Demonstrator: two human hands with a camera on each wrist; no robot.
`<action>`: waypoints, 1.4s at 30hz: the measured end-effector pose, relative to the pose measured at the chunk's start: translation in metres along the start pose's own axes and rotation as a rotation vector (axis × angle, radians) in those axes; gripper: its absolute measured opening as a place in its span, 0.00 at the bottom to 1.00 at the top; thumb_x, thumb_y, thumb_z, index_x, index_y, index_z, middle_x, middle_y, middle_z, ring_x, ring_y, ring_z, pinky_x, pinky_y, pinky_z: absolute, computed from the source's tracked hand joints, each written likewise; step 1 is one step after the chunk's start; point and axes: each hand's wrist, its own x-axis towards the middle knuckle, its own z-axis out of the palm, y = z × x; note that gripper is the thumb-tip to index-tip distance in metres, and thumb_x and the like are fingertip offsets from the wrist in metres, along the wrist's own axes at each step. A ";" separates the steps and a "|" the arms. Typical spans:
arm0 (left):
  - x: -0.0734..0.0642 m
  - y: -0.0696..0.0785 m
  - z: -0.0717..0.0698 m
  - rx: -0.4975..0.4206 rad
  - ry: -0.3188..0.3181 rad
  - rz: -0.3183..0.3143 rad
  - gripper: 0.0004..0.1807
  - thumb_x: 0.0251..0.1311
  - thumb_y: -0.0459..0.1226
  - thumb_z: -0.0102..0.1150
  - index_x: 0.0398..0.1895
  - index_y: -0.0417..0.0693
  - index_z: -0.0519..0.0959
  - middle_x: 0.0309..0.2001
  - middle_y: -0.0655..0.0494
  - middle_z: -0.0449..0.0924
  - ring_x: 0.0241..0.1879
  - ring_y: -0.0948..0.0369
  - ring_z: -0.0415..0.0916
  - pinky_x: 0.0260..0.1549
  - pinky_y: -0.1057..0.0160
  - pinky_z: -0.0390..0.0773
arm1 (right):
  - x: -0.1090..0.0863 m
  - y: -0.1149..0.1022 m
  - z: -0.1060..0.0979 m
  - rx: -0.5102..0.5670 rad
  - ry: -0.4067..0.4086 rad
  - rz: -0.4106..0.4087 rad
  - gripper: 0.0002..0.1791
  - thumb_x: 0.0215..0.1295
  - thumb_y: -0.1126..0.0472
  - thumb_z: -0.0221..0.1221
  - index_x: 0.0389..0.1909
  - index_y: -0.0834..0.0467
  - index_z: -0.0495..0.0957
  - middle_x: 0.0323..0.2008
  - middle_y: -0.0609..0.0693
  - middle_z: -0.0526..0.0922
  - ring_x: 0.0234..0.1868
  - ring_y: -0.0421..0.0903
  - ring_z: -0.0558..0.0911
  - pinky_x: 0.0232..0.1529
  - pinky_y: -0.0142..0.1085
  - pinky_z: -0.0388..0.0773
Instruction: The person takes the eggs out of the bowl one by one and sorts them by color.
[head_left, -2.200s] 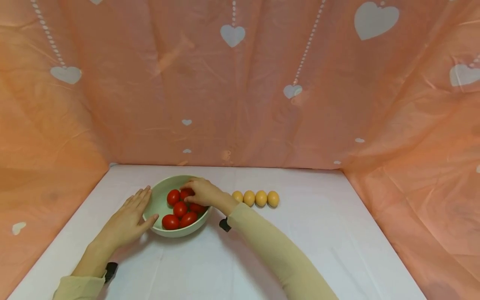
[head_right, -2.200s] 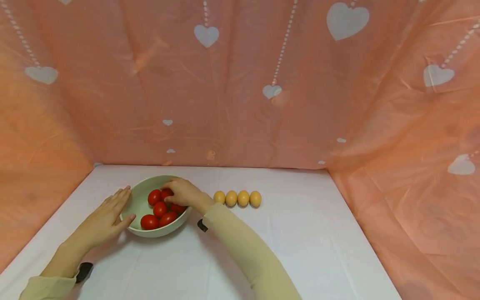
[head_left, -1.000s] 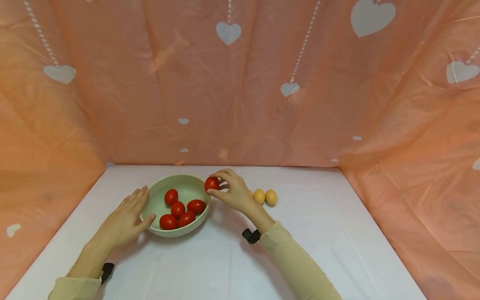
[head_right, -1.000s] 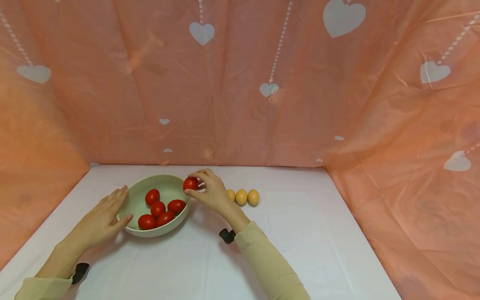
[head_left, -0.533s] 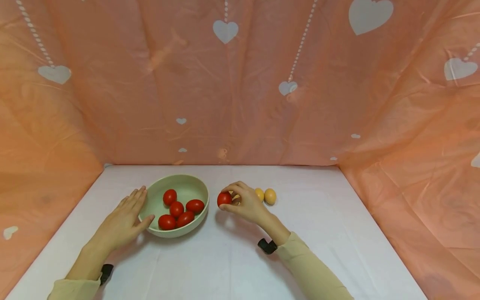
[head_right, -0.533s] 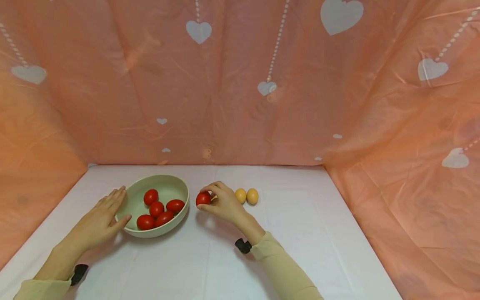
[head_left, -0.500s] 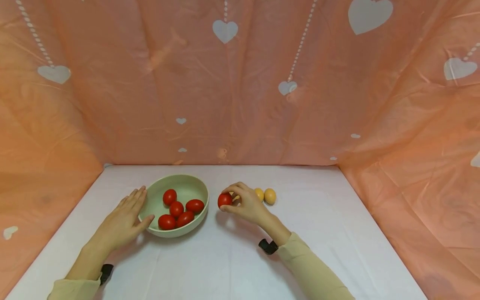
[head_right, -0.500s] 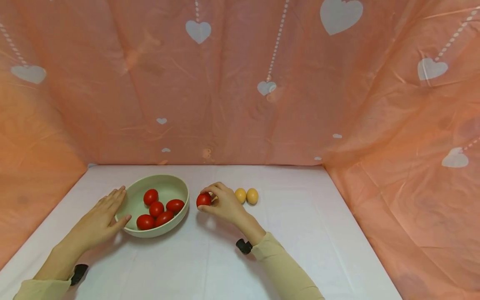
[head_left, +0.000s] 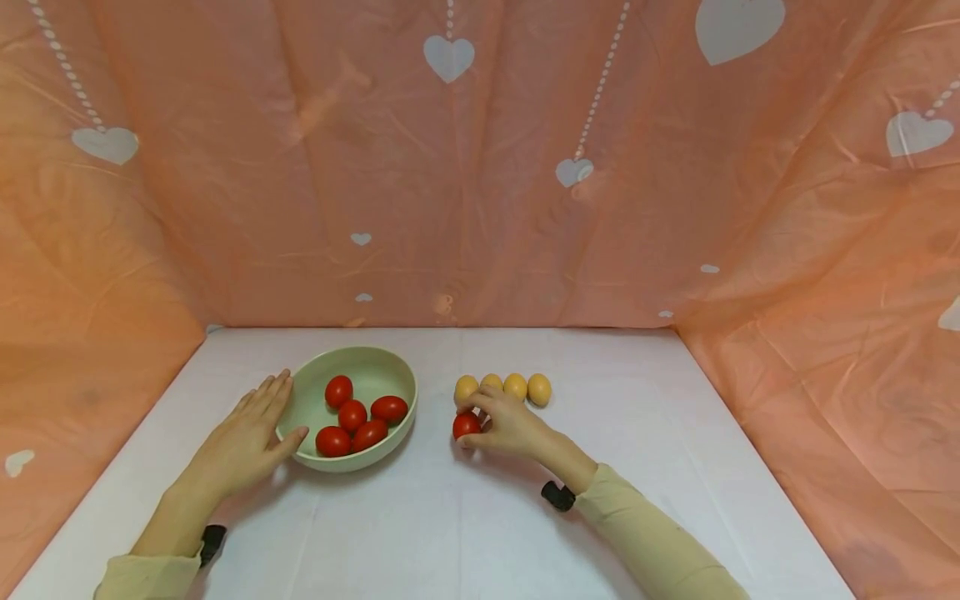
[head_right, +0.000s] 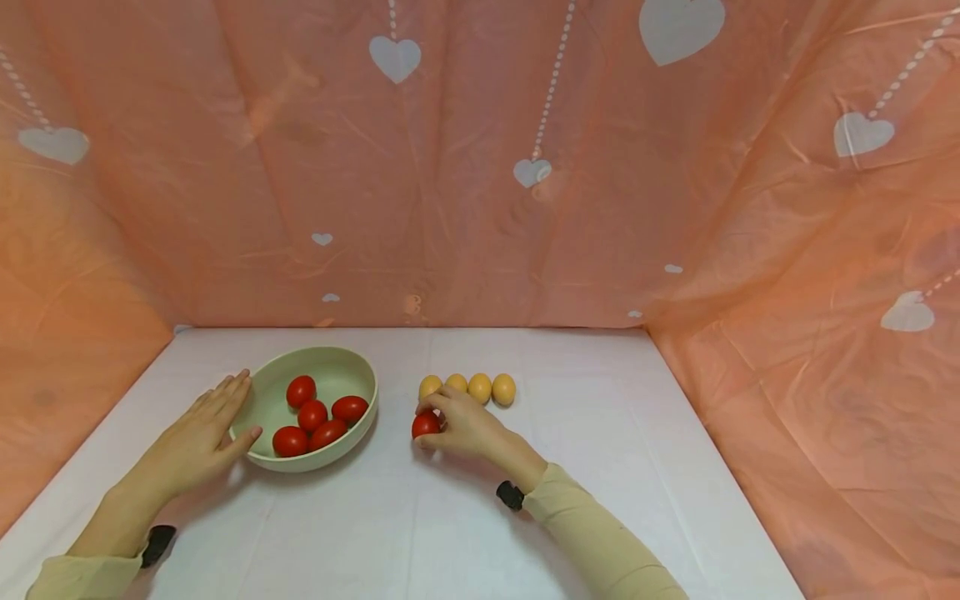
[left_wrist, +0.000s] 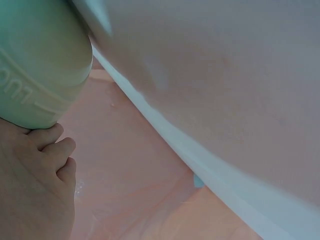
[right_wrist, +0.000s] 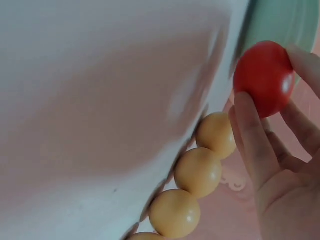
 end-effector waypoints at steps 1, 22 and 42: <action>0.000 0.000 0.000 0.000 0.000 0.000 0.47 0.71 0.51 0.60 0.77 0.24 0.56 0.78 0.28 0.55 0.76 0.32 0.54 0.81 0.52 0.36 | -0.001 0.000 0.000 -0.014 -0.017 0.008 0.21 0.59 0.58 0.76 0.50 0.57 0.83 0.48 0.52 0.79 0.41 0.45 0.81 0.41 0.27 0.82; 0.001 -0.001 0.000 0.003 -0.004 0.000 0.47 0.70 0.51 0.61 0.77 0.24 0.56 0.78 0.29 0.55 0.76 0.32 0.54 0.80 0.43 0.46 | -0.006 0.008 0.002 -0.053 -0.076 0.042 0.22 0.61 0.50 0.75 0.50 0.55 0.82 0.46 0.48 0.79 0.37 0.39 0.82 0.40 0.29 0.81; 0.000 -0.001 0.000 -0.001 -0.008 -0.011 0.47 0.70 0.51 0.60 0.78 0.25 0.56 0.78 0.30 0.55 0.76 0.33 0.54 0.81 0.47 0.42 | 0.002 -0.005 -0.012 -0.086 -0.035 -0.046 0.22 0.67 0.54 0.71 0.57 0.61 0.80 0.53 0.54 0.80 0.53 0.51 0.83 0.54 0.42 0.83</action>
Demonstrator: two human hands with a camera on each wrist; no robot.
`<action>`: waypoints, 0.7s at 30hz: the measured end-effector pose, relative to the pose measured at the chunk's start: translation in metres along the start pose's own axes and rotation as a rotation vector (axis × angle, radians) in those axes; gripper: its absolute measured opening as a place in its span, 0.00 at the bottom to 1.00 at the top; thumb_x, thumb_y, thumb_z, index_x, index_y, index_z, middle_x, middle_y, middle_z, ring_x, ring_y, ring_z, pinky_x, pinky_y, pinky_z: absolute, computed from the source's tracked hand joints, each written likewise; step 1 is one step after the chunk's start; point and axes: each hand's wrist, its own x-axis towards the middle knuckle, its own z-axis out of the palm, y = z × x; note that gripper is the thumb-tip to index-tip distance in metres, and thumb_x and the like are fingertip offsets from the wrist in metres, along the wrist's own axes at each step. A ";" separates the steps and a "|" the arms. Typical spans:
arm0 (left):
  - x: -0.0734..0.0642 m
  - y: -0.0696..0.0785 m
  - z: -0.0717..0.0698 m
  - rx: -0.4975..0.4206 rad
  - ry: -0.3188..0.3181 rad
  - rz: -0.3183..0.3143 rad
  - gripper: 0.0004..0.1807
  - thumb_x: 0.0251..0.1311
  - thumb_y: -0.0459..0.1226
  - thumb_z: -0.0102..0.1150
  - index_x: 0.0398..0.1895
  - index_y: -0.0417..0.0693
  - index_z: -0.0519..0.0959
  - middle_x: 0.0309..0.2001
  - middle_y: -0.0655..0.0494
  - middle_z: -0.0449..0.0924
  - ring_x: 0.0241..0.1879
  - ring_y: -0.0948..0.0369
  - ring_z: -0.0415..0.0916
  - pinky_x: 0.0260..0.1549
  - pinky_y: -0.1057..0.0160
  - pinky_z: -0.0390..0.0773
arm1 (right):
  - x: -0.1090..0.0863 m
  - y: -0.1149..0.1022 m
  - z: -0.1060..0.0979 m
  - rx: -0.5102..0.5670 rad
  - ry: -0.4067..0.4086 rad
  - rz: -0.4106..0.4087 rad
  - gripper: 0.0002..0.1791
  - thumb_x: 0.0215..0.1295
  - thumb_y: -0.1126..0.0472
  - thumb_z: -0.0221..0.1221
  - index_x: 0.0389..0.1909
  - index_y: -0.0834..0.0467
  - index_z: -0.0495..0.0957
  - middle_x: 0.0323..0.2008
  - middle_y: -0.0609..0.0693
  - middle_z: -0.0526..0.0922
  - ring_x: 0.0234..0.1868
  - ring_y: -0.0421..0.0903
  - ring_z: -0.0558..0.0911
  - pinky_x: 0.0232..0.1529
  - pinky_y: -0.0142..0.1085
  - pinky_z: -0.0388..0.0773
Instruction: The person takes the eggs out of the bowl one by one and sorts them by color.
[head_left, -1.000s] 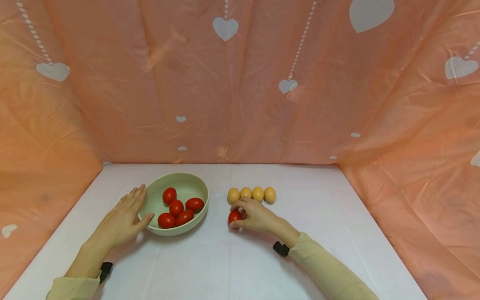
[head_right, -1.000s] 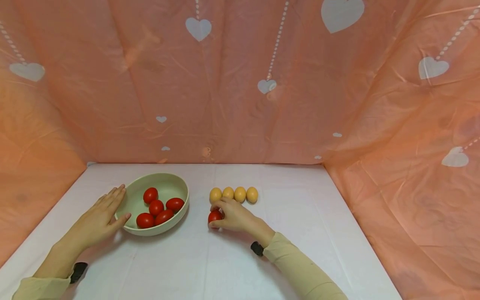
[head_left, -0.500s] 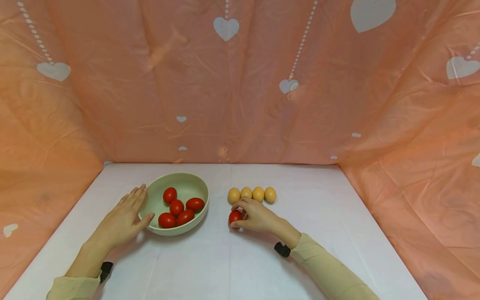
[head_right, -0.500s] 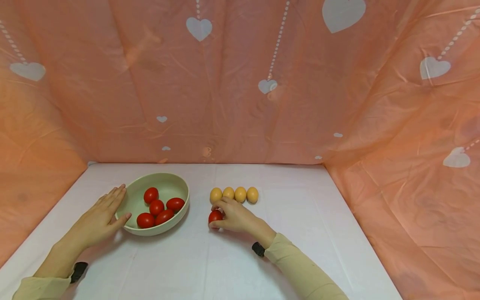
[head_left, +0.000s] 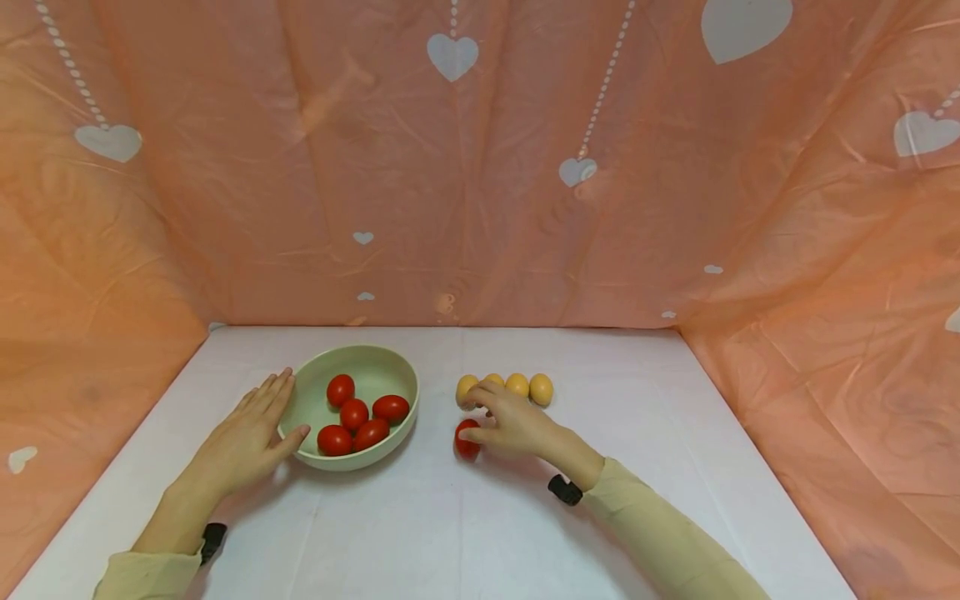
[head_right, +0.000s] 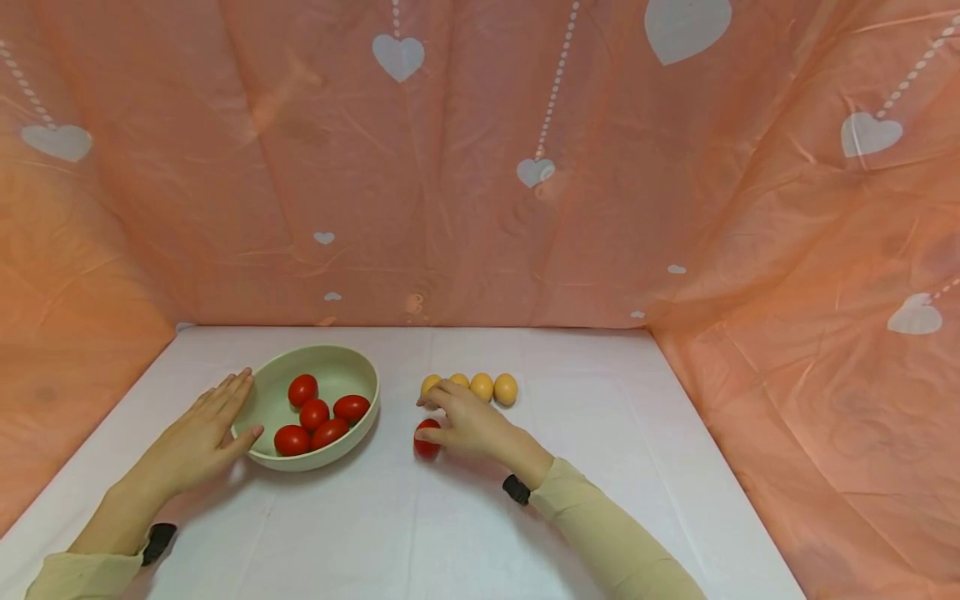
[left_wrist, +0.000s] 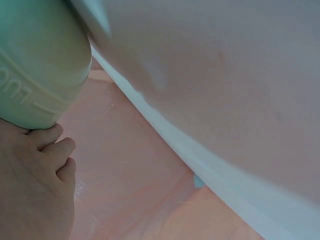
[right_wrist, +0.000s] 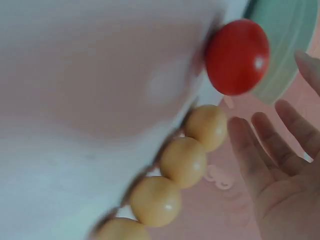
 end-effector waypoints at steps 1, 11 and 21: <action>0.000 0.000 0.000 -0.001 0.000 -0.001 0.47 0.70 0.51 0.60 0.78 0.25 0.56 0.78 0.30 0.55 0.76 0.33 0.54 0.81 0.47 0.42 | 0.004 -0.002 -0.003 -0.001 0.009 -0.020 0.22 0.67 0.56 0.70 0.57 0.61 0.80 0.53 0.55 0.81 0.53 0.52 0.83 0.55 0.43 0.83; -0.001 0.001 -0.001 0.001 0.014 0.020 0.46 0.70 0.50 0.61 0.77 0.25 0.57 0.78 0.29 0.56 0.76 0.33 0.55 0.81 0.48 0.43 | 0.055 -0.018 -0.017 0.064 -0.015 -0.219 0.20 0.68 0.65 0.68 0.59 0.63 0.80 0.56 0.56 0.83 0.53 0.54 0.85 0.52 0.32 0.84; -0.001 0.002 -0.003 0.012 0.014 0.024 0.46 0.71 0.51 0.60 0.77 0.25 0.57 0.78 0.29 0.56 0.76 0.33 0.56 0.80 0.46 0.46 | 0.113 -0.035 -0.010 0.117 -0.246 -0.227 0.19 0.69 0.70 0.66 0.59 0.63 0.82 0.56 0.59 0.83 0.56 0.57 0.84 0.53 0.30 0.83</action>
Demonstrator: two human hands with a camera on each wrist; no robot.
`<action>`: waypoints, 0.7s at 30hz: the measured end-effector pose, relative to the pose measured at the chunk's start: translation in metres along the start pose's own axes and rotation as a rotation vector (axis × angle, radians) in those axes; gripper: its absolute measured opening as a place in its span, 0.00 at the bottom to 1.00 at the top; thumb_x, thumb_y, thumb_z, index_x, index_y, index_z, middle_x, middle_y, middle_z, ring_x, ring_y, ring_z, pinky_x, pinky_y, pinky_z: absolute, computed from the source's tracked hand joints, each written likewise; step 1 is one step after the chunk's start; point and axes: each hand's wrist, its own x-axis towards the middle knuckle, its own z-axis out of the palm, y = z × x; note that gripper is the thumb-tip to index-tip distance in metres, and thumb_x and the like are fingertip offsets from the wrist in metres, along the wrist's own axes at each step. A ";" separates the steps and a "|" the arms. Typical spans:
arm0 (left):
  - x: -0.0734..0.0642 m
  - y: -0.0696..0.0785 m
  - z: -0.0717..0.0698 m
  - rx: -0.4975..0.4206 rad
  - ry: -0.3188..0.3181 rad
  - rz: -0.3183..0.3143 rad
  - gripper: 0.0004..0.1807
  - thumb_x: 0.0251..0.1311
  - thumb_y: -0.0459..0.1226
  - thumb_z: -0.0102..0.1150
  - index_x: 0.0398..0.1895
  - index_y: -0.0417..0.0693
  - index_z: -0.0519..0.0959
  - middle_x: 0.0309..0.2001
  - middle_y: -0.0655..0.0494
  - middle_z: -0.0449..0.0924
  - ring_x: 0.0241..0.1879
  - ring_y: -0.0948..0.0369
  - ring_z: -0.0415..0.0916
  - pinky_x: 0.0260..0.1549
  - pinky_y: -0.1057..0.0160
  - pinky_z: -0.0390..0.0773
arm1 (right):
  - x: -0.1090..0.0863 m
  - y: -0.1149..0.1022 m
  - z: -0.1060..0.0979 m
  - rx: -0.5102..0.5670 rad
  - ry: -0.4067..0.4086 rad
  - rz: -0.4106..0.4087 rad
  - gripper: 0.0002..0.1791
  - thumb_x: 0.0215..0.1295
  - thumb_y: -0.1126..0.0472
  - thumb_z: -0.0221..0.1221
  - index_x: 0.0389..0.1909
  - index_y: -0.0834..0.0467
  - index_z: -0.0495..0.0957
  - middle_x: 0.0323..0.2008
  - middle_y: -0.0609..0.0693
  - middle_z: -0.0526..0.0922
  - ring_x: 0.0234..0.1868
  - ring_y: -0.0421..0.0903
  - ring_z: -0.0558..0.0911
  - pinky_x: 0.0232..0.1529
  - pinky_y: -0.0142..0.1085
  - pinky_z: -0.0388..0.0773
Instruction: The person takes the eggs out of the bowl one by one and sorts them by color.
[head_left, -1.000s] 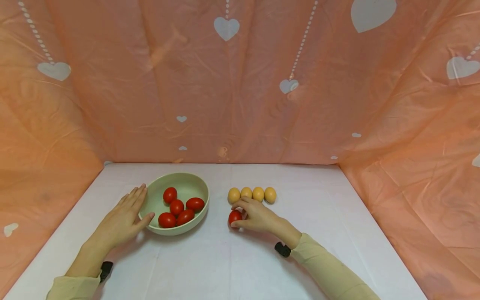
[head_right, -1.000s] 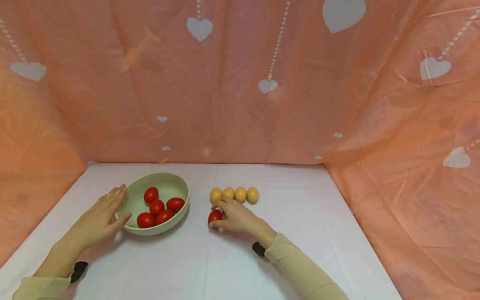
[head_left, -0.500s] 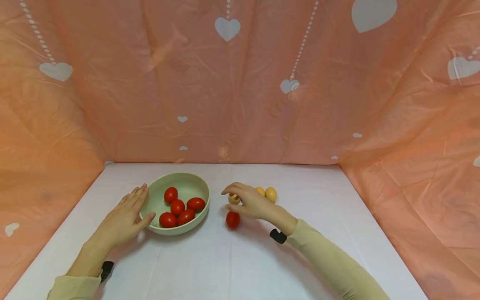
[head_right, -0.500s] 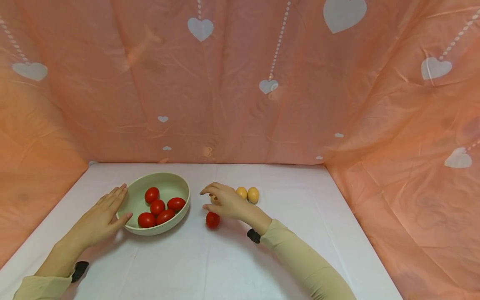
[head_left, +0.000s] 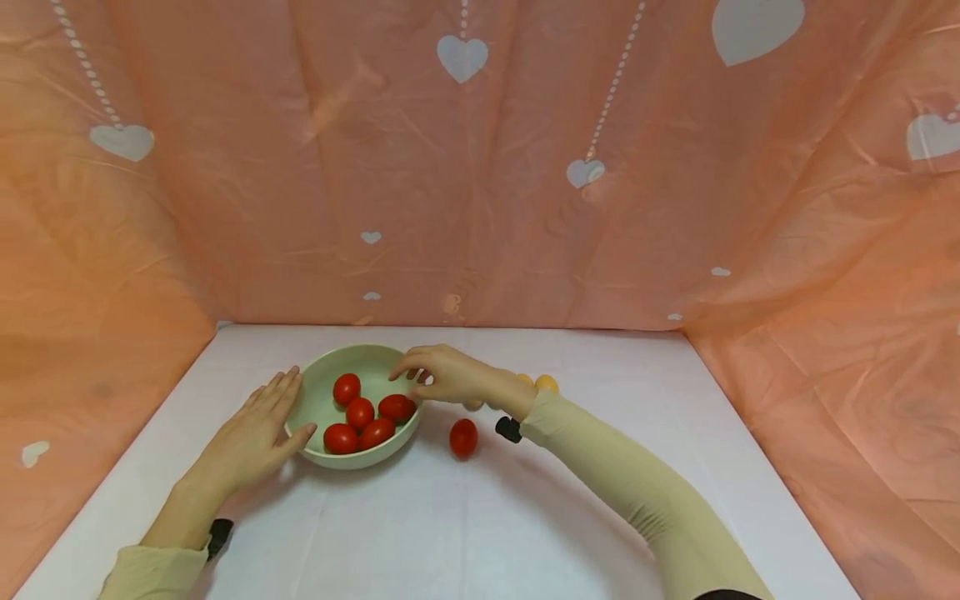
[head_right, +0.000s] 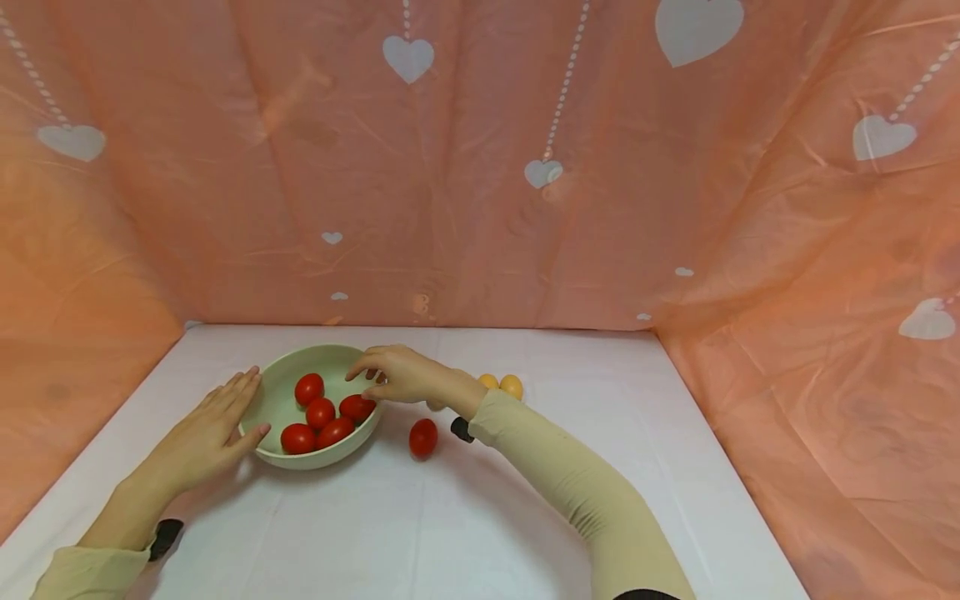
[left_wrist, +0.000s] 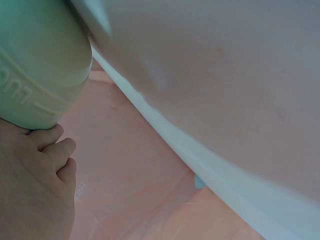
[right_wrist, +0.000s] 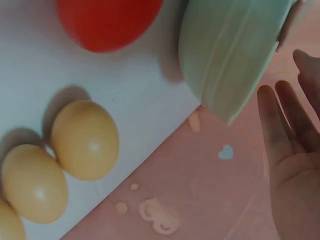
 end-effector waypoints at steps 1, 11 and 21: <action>0.000 0.000 0.000 -0.001 0.000 -0.002 0.46 0.71 0.51 0.60 0.77 0.24 0.57 0.78 0.29 0.56 0.76 0.33 0.55 0.80 0.45 0.46 | 0.005 0.001 0.000 -0.008 -0.023 0.004 0.18 0.69 0.70 0.65 0.59 0.64 0.82 0.56 0.60 0.83 0.56 0.57 0.84 0.53 0.28 0.82; -0.001 0.000 -0.001 -0.006 -0.004 -0.011 0.45 0.71 0.51 0.59 0.77 0.25 0.58 0.78 0.29 0.56 0.76 0.33 0.55 0.80 0.45 0.47 | 0.041 0.008 0.006 -0.156 -0.213 -0.005 0.18 0.68 0.69 0.65 0.57 0.61 0.84 0.57 0.54 0.83 0.55 0.52 0.84 0.53 0.26 0.79; -0.001 0.001 -0.002 -0.006 -0.002 -0.005 0.45 0.71 0.51 0.59 0.76 0.24 0.59 0.77 0.28 0.57 0.75 0.32 0.56 0.80 0.45 0.48 | 0.056 0.004 0.012 -0.220 -0.341 0.041 0.20 0.64 0.70 0.69 0.57 0.56 0.87 0.56 0.51 0.85 0.53 0.47 0.85 0.54 0.24 0.77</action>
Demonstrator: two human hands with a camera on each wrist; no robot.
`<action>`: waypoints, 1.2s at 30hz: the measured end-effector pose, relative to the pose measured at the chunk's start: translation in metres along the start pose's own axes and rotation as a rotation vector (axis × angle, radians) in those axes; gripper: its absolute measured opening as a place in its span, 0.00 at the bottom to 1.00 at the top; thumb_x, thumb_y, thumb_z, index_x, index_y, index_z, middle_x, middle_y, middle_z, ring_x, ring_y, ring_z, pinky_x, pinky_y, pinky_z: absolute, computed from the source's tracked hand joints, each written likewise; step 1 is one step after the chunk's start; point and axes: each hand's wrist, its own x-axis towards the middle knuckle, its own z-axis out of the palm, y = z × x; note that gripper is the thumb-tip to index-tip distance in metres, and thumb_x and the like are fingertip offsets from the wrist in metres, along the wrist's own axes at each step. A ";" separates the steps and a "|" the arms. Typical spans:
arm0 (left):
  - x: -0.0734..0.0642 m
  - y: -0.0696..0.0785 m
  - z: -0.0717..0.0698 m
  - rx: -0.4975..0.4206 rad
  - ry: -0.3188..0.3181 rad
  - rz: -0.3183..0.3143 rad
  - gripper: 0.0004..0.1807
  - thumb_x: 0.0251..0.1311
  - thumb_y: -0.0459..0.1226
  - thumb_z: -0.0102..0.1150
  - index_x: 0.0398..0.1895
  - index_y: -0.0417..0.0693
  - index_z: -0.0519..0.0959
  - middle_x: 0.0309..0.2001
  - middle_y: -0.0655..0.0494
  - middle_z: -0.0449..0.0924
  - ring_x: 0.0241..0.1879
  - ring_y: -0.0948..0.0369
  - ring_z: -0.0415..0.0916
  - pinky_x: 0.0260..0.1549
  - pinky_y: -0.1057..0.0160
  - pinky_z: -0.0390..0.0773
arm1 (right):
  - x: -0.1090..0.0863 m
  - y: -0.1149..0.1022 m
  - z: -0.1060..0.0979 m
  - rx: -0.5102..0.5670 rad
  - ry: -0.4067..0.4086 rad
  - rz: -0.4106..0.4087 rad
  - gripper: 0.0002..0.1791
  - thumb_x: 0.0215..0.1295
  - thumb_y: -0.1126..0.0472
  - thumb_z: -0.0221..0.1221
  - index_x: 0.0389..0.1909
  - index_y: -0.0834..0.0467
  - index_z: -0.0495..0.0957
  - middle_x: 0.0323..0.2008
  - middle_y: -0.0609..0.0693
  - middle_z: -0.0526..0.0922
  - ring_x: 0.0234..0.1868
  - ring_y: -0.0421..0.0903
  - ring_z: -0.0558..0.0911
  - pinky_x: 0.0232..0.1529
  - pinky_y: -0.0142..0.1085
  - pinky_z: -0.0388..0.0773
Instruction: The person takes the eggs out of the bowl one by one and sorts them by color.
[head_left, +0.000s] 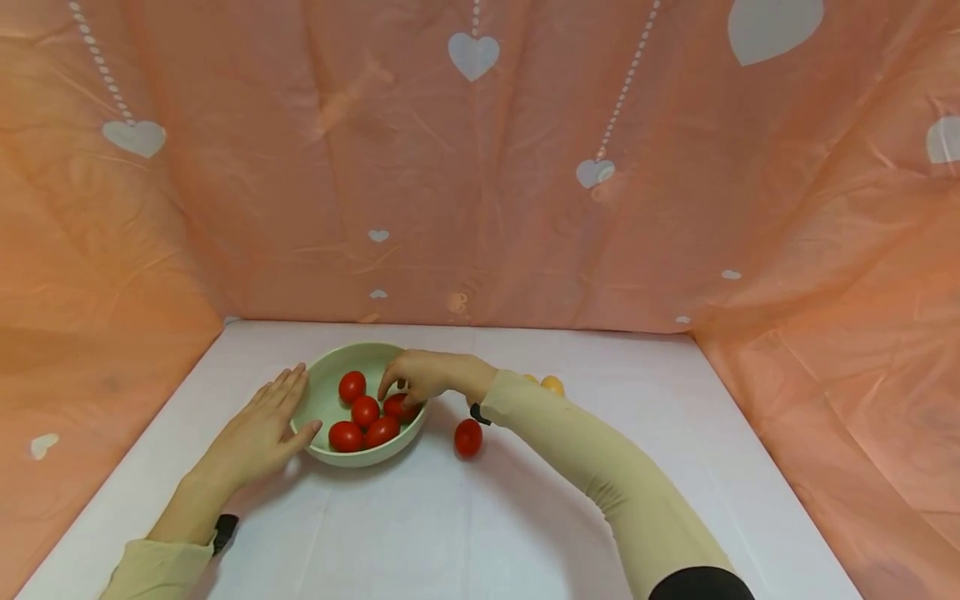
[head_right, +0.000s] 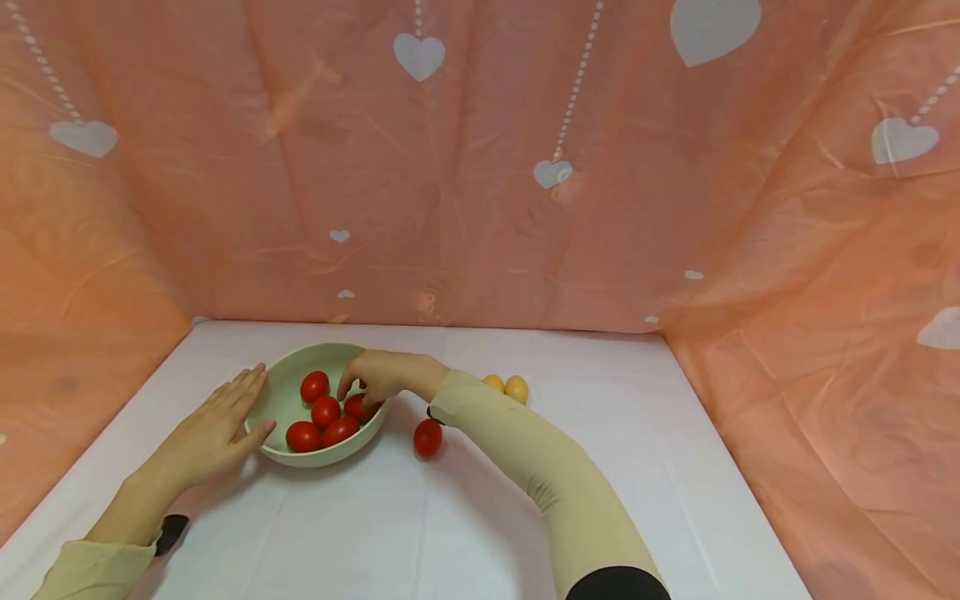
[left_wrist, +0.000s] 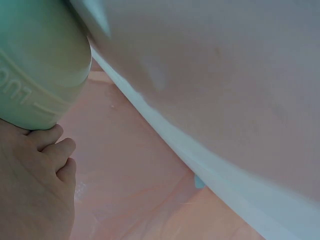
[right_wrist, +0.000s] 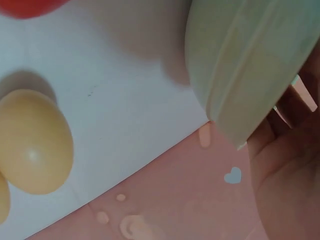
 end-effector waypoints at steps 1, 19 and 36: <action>0.000 0.000 0.000 0.001 0.000 0.002 0.45 0.71 0.51 0.59 0.76 0.23 0.59 0.77 0.28 0.57 0.75 0.32 0.56 0.80 0.45 0.48 | 0.001 0.000 0.001 0.004 -0.010 0.008 0.20 0.64 0.70 0.70 0.57 0.56 0.87 0.55 0.51 0.85 0.53 0.46 0.84 0.53 0.24 0.77; 0.001 0.001 0.003 -0.002 -0.004 -0.006 0.45 0.70 0.50 0.60 0.76 0.24 0.59 0.77 0.28 0.57 0.75 0.32 0.56 0.78 0.40 0.52 | 0.003 0.001 0.010 -0.024 -0.016 -0.014 0.20 0.62 0.66 0.73 0.55 0.55 0.88 0.50 0.45 0.89 0.46 0.39 0.82 0.49 0.20 0.75; 0.000 -0.003 0.003 0.013 0.011 0.004 0.45 0.70 0.50 0.60 0.76 0.24 0.59 0.77 0.29 0.57 0.75 0.32 0.56 0.79 0.43 0.50 | -0.010 0.002 0.007 0.100 0.121 0.010 0.22 0.66 0.63 0.71 0.61 0.59 0.84 0.54 0.50 0.86 0.46 0.41 0.83 0.49 0.23 0.78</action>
